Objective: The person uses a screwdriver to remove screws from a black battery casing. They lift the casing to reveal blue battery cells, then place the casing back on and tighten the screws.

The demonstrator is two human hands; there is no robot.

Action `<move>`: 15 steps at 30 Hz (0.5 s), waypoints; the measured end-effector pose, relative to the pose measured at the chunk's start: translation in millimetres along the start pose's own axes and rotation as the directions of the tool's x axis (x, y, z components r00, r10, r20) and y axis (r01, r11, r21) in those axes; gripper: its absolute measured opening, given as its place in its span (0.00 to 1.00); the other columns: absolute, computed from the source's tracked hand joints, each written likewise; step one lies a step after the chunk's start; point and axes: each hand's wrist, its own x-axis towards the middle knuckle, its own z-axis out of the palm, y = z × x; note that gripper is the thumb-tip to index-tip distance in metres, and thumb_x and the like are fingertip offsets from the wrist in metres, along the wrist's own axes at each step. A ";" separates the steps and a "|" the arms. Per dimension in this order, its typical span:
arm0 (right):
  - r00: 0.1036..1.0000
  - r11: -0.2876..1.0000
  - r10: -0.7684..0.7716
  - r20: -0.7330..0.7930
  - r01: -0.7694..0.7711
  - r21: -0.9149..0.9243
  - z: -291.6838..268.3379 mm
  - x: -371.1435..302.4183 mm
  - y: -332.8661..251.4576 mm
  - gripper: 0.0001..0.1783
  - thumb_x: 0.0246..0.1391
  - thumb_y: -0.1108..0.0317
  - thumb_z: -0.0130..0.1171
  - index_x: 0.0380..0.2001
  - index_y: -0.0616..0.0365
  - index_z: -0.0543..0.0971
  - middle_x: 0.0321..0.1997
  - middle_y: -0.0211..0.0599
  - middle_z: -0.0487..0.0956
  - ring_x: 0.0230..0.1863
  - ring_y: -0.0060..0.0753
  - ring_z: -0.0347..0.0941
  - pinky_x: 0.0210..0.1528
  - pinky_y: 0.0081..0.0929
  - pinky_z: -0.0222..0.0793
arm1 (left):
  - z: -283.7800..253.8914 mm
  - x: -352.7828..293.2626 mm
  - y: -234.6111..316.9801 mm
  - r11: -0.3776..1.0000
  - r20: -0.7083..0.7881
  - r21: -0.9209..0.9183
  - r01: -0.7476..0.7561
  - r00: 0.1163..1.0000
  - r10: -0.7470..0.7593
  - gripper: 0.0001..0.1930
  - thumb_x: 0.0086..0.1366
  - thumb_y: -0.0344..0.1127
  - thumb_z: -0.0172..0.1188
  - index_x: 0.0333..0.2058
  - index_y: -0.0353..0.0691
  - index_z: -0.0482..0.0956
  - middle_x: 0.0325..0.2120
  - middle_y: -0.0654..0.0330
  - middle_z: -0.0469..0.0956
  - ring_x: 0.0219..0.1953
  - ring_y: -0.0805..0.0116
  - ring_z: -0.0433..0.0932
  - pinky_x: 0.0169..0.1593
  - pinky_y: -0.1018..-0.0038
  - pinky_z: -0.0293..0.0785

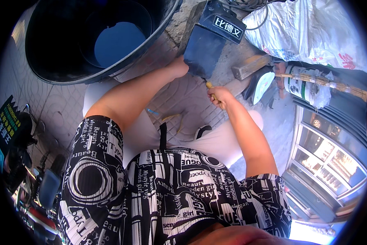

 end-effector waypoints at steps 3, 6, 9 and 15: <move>0.867 0.674 -0.450 -0.215 0.172 -0.718 13.0 2.4 7.7 0.12 0.48 0.70 0.57 0.38 0.56 0.75 0.32 0.42 0.78 0.29 0.38 0.76 0.28 0.32 0.73 | 3.1 10.4 -7.7 0.999 -0.038 0.031 0.007 0.999 -0.006 0.37 0.58 0.28 0.49 0.65 0.31 0.46 0.63 0.42 0.56 0.65 0.52 0.57 0.63 0.68 0.56; 0.739 0.339 -0.653 -0.166 0.089 -0.936 23.8 -3.5 2.9 0.14 0.48 0.66 0.57 0.38 0.61 0.76 0.34 0.47 0.80 0.40 0.46 0.78 0.36 0.38 0.74 | 10.2 15.6 -15.2 1.000 -0.085 0.026 -0.007 0.996 0.009 0.31 0.58 0.28 0.47 0.61 0.28 0.54 0.60 0.40 0.60 0.63 0.49 0.60 0.61 0.65 0.60; 0.716 0.501 -0.677 -0.170 0.279 -0.820 14.8 -19.2 -2.1 0.13 0.46 0.65 0.59 0.35 0.60 0.77 0.36 0.51 0.79 0.39 0.48 0.78 0.37 0.41 0.73 | 5.8 15.5 -17.2 1.000 -0.031 -0.001 0.005 1.000 -0.005 0.34 0.58 0.28 0.48 0.63 0.29 0.51 0.61 0.41 0.59 0.63 0.51 0.59 0.61 0.67 0.58; 0.973 0.950 -0.170 -0.154 0.120 -0.287 -4.7 -1.1 3.7 0.12 0.44 0.67 0.61 0.33 0.58 0.77 0.36 0.52 0.79 0.37 0.49 0.78 0.36 0.42 0.73 | 2.1 15.3 -11.7 0.999 -0.009 0.054 -0.002 1.000 0.002 0.36 0.57 0.27 0.49 0.65 0.30 0.49 0.61 0.42 0.60 0.63 0.52 0.60 0.61 0.68 0.58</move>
